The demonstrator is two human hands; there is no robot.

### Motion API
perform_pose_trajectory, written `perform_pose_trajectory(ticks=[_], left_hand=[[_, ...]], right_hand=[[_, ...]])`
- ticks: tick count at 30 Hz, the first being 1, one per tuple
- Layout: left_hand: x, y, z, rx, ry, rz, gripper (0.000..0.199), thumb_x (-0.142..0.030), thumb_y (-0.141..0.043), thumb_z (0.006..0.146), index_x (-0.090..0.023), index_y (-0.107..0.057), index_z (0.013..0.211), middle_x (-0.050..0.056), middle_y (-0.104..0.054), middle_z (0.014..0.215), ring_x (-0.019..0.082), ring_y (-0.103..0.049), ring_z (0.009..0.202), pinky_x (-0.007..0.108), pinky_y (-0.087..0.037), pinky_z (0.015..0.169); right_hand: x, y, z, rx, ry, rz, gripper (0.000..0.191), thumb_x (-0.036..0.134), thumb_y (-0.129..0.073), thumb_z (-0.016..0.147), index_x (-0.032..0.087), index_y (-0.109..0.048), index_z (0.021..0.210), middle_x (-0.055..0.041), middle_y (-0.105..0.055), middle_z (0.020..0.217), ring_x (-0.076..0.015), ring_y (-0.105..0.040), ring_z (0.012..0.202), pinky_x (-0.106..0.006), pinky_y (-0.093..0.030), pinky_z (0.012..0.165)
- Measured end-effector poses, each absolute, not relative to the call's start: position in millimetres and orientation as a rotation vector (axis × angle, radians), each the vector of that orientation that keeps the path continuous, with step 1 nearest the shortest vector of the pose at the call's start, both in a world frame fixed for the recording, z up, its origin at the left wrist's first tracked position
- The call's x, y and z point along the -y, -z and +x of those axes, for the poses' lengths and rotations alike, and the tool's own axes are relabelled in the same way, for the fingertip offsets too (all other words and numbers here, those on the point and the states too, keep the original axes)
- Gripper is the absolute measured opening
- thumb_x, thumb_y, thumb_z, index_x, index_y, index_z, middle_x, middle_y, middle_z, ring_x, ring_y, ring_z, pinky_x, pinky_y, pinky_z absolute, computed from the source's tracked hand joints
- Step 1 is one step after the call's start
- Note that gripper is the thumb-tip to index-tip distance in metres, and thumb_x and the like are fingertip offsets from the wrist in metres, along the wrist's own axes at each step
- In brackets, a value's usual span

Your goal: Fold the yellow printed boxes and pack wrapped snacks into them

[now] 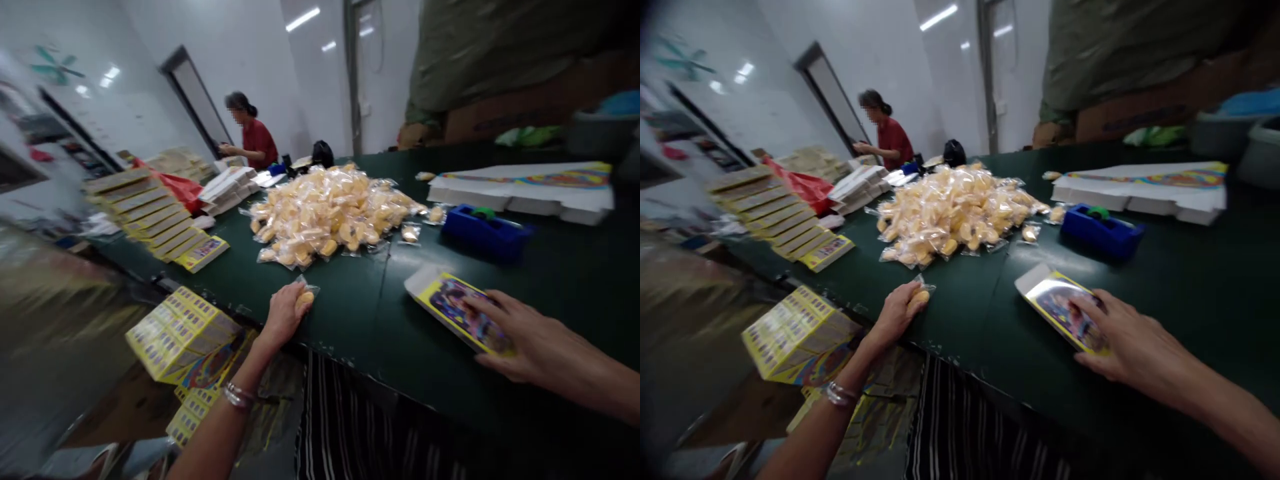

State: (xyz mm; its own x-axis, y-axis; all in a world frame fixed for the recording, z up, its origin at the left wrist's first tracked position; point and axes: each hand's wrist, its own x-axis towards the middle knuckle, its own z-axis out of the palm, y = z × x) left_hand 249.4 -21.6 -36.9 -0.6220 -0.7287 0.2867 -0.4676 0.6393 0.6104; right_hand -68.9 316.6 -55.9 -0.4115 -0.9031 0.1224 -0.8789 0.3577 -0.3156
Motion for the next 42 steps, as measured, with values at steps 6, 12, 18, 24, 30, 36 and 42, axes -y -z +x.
perform_pose_trajectory(ticks=[6, 12, 18, 24, 30, 36, 42], left_hand=[[-7.0, 21.8, 191.8, 2.32, 1.037, 0.589, 0.022, -0.03, -0.069, 0.077, -0.022, -0.073, 0.097, 0.004, -0.074, 0.09, 0.024, -0.069, 0.087, 0.037, -0.054, 0.083], [-66.5, 3.5, 120.8, 2.483, 1.103, 0.299, 0.036, -0.022, -0.061, 0.084, -0.022, -0.066, 0.119, 0.007, -0.074, 0.106, 0.02, -0.069, 0.091, 0.033, -0.054, 0.081], [-75.6, 10.4, 98.0, 2.812, 0.886, 0.168, 0.027, -0.003, -0.06, 0.076, -0.021, -0.074, 0.091, 0.01, -0.074, 0.105, 0.028, -0.059, 0.099, 0.045, -0.042, 0.093], [-78.2, 12.1, 94.8, 2.913, 0.938, 0.035, 0.041, -0.002, -0.051, 0.078, -0.021, -0.067, 0.111, 0.01, -0.068, 0.119, 0.027, -0.056, 0.111, 0.045, -0.041, 0.098], [-65.8, 5.2, 103.3, 2.67, 1.424, 0.131, 0.058, -0.021, -0.053, 0.082, -0.02, -0.044, 0.139, 0.012, -0.056, 0.139, 0.023, -0.055, 0.123, 0.037, -0.047, 0.098], [-63.6, 8.3, 110.9, 2.733, 1.324, 0.459, 0.034, -0.028, -0.065, 0.077, -0.02, -0.07, 0.109, 0.006, -0.069, 0.099, 0.022, -0.063, 0.087, 0.037, -0.049, 0.084], [-79.8, 19.5, 70.1, 2.824, 1.596, 0.253, 0.017, -0.017, -0.065, 0.073, -0.013, -0.073, 0.087, 0.005, -0.072, 0.076, 0.017, -0.067, 0.066, 0.027, -0.052, 0.062]], right_hand=[[-309.5, 7.1, -48.3, -2.362, 0.325, -1.663, 0.086, 0.033, -0.081, 0.067, 0.039, -0.043, 0.144, -0.0146, -0.032, 0.152, -0.0438, -0.03, 0.138, -0.066, -0.032, 0.102], [-316.6, 7.2, -38.6, -2.32, 0.456, -1.691, 0.083, 0.025, -0.075, 0.07, 0.034, -0.041, 0.145, -0.0136, -0.034, 0.15, -0.0397, -0.031, 0.136, -0.059, -0.034, 0.103], [-320.7, 16.3, -38.2, -2.342, 0.551, -1.748, 0.082, 0.023, -0.07, 0.067, 0.028, -0.043, 0.143, -0.0156, -0.034, 0.148, -0.039, -0.033, 0.133, -0.058, -0.034, 0.102], [-323.9, 26.7, -44.1, -2.33, 0.602, -1.791, 0.083, 0.024, -0.071, 0.065, 0.028, -0.043, 0.143, -0.0143, -0.035, 0.146, -0.0381, -0.033, 0.132, -0.056, -0.033, 0.103], [-326.2, 27.9, -48.5, -2.309, 0.581, -1.787, 0.083, 0.025, -0.071, 0.065, 0.028, -0.043, 0.143, -0.0146, -0.031, 0.149, -0.0386, -0.03, 0.135, -0.058, -0.03, 0.105], [-327.6, 27.1, -47.5, -2.295, 0.597, -1.802, 0.082, 0.025, -0.071, 0.065, 0.029, -0.044, 0.143, -0.0152, -0.031, 0.149, -0.04, -0.029, 0.136, -0.059, -0.029, 0.105], [-328.6, 28.2, -46.6, -2.303, 0.623, -1.807, 0.083, 0.022, -0.069, 0.063, 0.027, -0.045, 0.142, -0.0161, -0.033, 0.15, -0.04, -0.028, 0.138, -0.059, -0.026, 0.107]])
